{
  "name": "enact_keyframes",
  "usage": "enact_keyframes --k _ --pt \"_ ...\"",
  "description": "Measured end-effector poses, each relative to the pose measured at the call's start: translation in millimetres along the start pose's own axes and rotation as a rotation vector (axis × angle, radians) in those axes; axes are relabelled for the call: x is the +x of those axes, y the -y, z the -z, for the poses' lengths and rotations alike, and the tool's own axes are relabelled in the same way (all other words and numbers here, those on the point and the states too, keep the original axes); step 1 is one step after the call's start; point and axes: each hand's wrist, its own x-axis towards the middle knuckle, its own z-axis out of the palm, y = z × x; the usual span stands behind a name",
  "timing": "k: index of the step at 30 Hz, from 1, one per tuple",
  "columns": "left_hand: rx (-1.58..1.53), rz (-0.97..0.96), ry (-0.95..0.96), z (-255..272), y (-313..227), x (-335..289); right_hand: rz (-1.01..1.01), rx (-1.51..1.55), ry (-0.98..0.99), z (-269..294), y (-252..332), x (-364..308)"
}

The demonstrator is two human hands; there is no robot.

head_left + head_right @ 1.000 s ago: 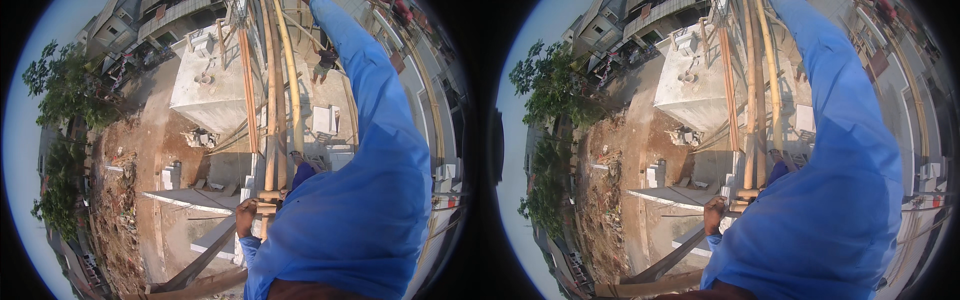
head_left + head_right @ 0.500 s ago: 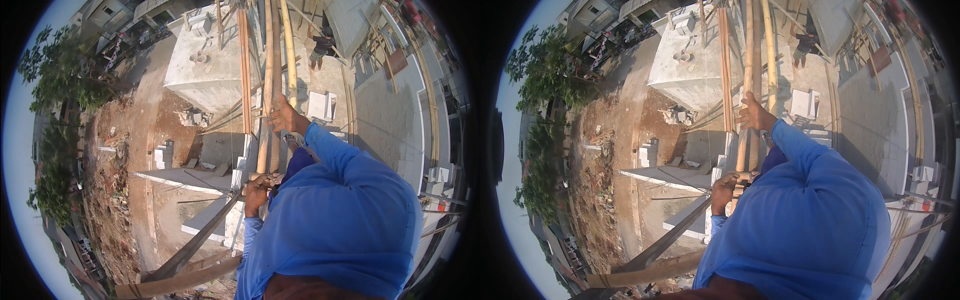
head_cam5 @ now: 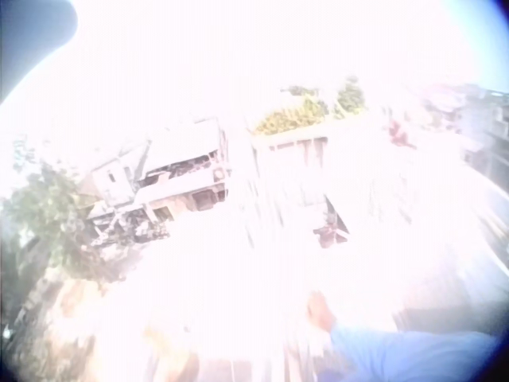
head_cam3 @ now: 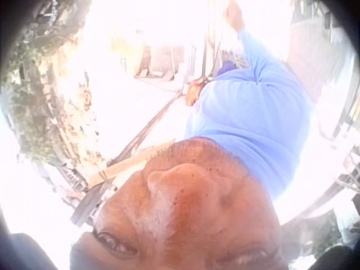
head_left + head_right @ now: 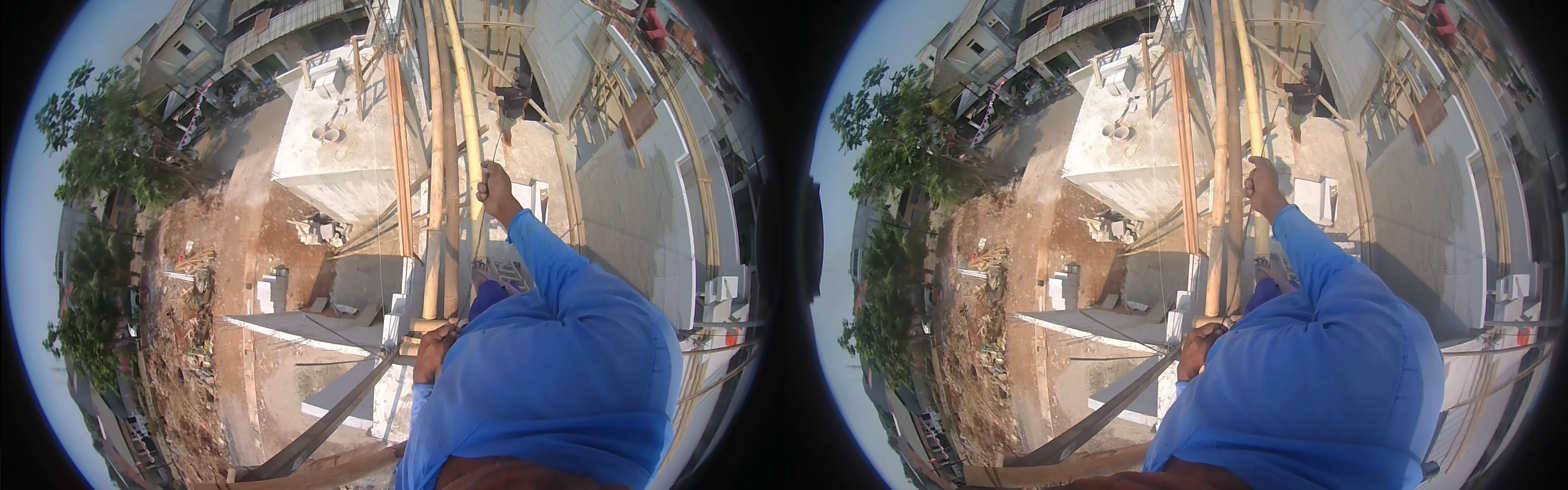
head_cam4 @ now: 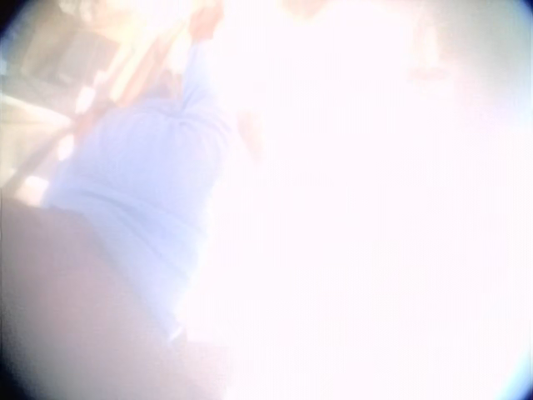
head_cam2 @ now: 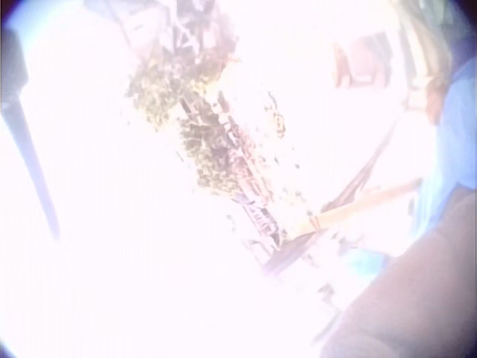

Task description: The person uses their hands to tie wire around pieces of bamboo and wood to secure a scaffolding structure on a construction site.

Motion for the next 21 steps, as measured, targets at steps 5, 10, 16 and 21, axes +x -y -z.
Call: enact_keyframes --k 5,10,16,21 --pt "-0.067 0.191 -0.003 -1 18 -5 -0.027 -0.075 -0.033 2 -13 11" --pt "-0.171 0.458 -0.049 5 6 -1 -0.036 -0.055 -0.039 5 -16 11" --pt "-0.133 0.456 -0.126 10 6 -7 -0.075 -0.022 -0.046 1 -13 -6" --pt "-0.097 0.432 -0.145 10 7 -8 -0.055 0.008 -0.073 20 -28 11"
